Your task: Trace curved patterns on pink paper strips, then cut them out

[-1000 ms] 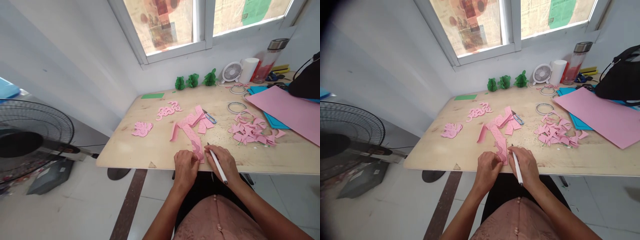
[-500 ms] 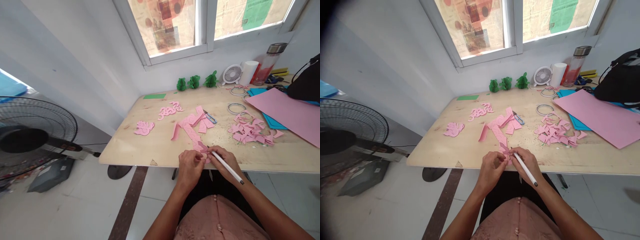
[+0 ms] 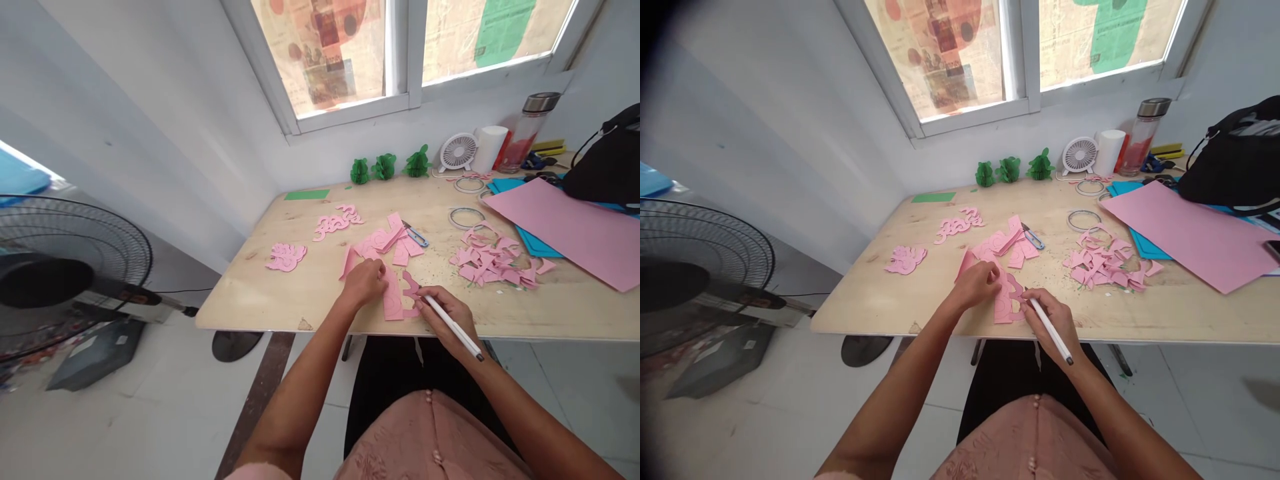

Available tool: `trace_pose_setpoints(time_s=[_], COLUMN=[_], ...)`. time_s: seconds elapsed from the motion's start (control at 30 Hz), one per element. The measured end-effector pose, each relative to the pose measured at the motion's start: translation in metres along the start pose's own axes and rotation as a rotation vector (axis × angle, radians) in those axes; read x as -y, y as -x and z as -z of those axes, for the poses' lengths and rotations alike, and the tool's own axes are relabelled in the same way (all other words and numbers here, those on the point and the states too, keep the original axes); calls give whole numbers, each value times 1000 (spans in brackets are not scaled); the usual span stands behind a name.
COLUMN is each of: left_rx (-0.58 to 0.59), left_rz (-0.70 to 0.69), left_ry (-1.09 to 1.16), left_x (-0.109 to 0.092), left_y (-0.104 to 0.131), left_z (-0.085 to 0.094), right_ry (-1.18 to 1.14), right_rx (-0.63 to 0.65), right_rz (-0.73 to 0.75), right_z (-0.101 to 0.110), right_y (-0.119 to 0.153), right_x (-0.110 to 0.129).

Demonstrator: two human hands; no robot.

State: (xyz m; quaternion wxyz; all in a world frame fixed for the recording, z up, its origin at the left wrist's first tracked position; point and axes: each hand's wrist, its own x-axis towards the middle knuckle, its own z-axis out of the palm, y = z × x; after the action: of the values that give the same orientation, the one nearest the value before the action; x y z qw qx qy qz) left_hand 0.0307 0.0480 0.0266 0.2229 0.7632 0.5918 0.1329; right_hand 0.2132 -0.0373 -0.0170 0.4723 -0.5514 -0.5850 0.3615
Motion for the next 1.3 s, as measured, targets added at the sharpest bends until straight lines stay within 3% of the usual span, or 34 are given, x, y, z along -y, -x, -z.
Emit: trace_pose_setpoints(time_s=[0.13, 0.47, 0.57, 0.77, 0.83, 0.93, 1.07, 1.17, 1.3], left_rx=[28, -37, -56, -158, -198, -259, -305, -307, -374], left_rz=[20, 51, 21, 15, 41, 93, 175, 224, 294], left_ry=[-42, -32, -26, -92, -125, -171, -221, -235, -228], left_x=[-1, 1, -2, -13, -11, 1, 28, 44, 54], left_y=[-3, 0, -19, -84, -93, -80, -32, 1, 24], left_z=[1, 2, 14, 36, 39, 41, 39, 30, 14], right_ry=[17, -2, -14, -32, -35, -40, -26, -40, -74], right_rx=[7, 9, -8, -26, -35, -36, -27, -6, 1], right_rz=[18, 42, 35, 21, 21, 29, 21, -2, -58], right_z=[0, 1, 0, -1, -1, -1, 0, 0, 0], right_y=[1, 1, 1, 2, 2, 2, 2, 2, 3], right_x=[1, 1, -2, 0, 1, 3, 3, 2, 0])
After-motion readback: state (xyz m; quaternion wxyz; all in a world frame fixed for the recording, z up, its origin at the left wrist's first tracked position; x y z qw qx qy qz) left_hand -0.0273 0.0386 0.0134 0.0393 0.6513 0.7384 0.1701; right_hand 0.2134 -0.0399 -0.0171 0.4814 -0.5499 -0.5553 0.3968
